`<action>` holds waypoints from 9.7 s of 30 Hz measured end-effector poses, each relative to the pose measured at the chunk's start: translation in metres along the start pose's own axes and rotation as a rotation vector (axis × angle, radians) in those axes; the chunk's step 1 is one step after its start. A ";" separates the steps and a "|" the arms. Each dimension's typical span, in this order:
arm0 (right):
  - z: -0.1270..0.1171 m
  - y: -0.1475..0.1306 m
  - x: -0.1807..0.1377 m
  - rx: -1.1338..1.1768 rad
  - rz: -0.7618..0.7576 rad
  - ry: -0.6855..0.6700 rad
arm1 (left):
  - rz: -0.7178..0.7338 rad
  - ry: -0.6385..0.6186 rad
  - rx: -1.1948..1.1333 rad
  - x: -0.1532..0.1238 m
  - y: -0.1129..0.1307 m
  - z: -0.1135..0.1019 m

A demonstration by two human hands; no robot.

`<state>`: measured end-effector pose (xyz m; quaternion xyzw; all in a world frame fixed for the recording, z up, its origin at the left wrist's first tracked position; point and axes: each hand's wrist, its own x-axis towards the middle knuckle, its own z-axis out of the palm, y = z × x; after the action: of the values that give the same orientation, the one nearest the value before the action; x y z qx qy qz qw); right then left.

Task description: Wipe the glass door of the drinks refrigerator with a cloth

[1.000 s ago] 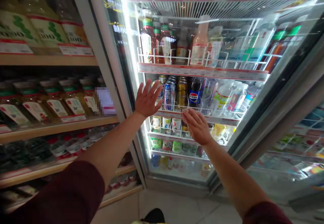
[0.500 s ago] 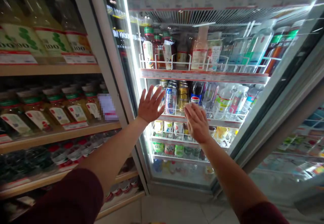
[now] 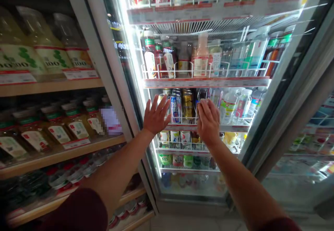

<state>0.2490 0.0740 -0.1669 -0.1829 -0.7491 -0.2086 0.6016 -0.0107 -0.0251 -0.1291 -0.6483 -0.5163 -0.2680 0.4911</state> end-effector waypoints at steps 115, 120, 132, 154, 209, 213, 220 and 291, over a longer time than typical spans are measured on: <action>-0.037 0.080 -0.074 -0.012 0.013 0.016 | -0.666 0.212 -0.028 -0.116 0.053 0.059; -0.031 0.078 -0.081 -0.057 0.080 0.103 | -0.687 0.185 -0.059 -0.113 0.056 0.056; -0.051 0.128 -0.086 -0.150 0.178 0.241 | -0.650 0.215 -0.025 -0.112 0.056 0.057; -0.051 0.100 -0.144 -0.081 -0.023 -0.119 | -0.691 0.253 -0.021 -0.118 0.049 0.065; 0.008 0.002 -0.112 -0.018 -0.262 -0.267 | -0.598 0.217 0.041 -0.119 0.052 0.062; 0.012 0.020 -0.067 -0.019 -0.004 -0.096 | -0.631 0.197 -0.038 -0.120 0.053 0.063; 0.034 -0.037 -0.114 0.084 -0.335 -0.304 | -0.650 0.207 -0.091 -0.120 0.054 0.062; 0.008 -0.024 -0.133 0.071 -0.238 -0.365 | -0.680 0.153 -0.102 -0.118 0.058 0.058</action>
<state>0.2580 0.0550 -0.3003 -0.1065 -0.8687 -0.2150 0.4333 -0.0038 -0.0189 -0.2725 -0.4410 -0.6503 -0.4898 0.3779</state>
